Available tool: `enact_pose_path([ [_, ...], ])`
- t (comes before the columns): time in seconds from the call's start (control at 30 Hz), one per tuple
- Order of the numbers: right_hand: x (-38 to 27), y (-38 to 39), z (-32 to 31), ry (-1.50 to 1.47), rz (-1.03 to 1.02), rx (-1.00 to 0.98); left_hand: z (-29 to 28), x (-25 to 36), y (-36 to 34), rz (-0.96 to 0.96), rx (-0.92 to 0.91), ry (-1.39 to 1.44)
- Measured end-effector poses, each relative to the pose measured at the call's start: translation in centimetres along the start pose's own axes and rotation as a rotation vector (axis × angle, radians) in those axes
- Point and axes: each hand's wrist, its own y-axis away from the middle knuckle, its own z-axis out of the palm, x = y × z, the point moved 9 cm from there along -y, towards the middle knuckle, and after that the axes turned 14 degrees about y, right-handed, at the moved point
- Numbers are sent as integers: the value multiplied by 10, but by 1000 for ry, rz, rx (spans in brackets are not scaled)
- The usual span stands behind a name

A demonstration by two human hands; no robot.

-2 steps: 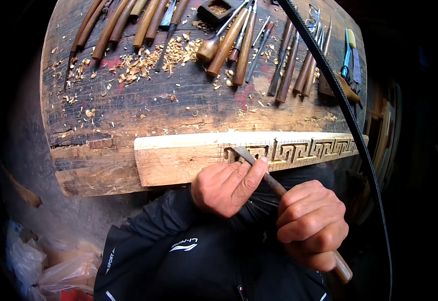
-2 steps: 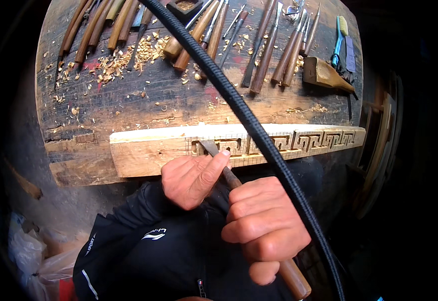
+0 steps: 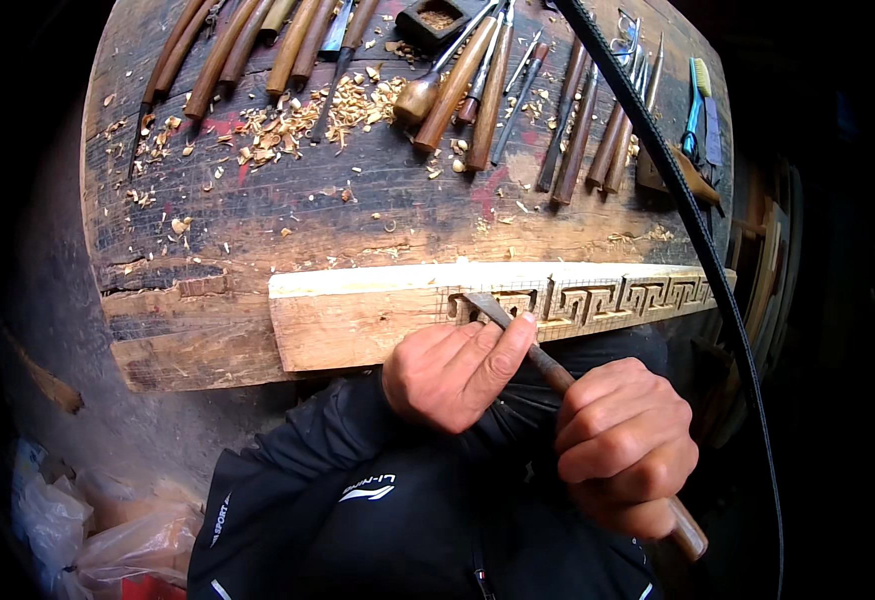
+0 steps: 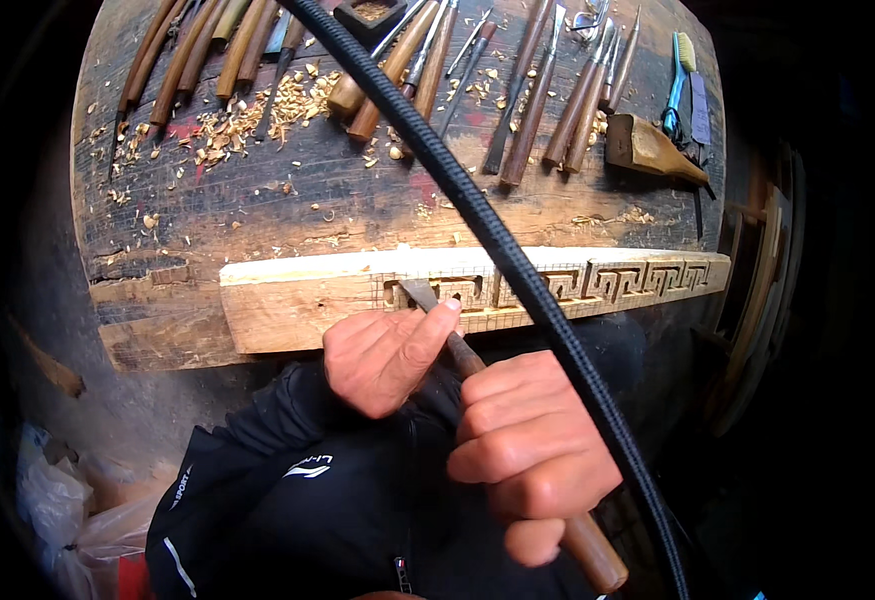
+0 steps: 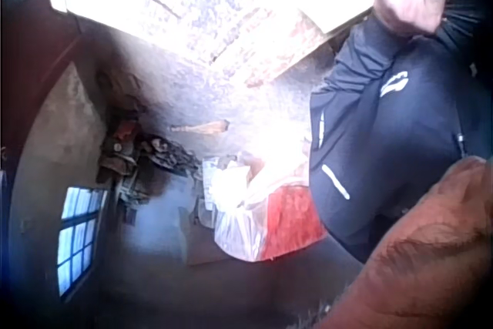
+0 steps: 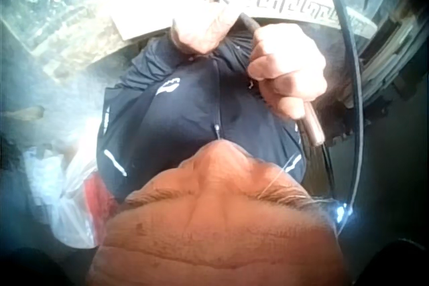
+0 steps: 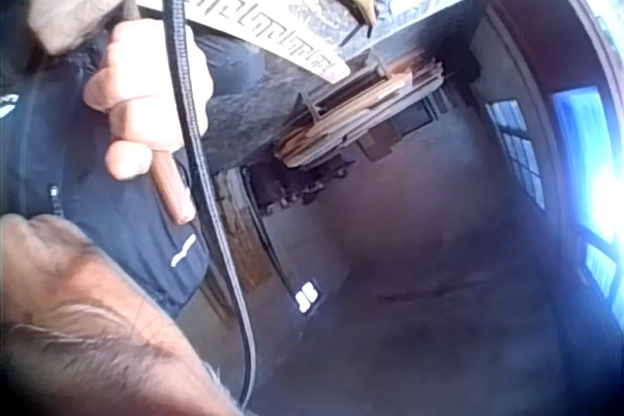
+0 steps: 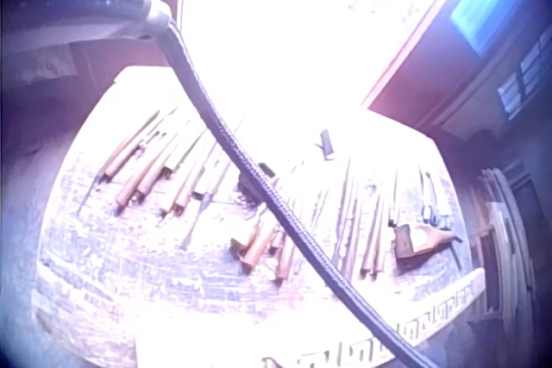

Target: The person carves a repeating geometric pattern into a wooden board using a chisel and a mallet. They hammer the chisel into the wood to create deep grooves and then clear the wood chips by hand.

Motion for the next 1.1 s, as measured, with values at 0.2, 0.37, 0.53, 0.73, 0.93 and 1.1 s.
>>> enact_pose_path([
  [0.2, -4, 6, -7, -66, 28, -11, 1, 2, -1, 41, 20, 13],
  [0.37, -4, 6, -1, 26, 36, 45, 0, 2, 1, 52, 18, 5],
  [0.53, -4, 7, 0, 55, 34, 64, 0, 1, 2, 59, 36, 9],
  [0.73, -3, 6, 0, 83, 44, 35, 0, -1, 1, 45, 26, 10],
  [0.93, -1, 8, 2, 58, 40, 10, -1, -2, 3, 40, 45, 10],
  [1.1, 2, -7, 13, 140, 65, 17, -2, -3, 4, 0, 43, 26],
])
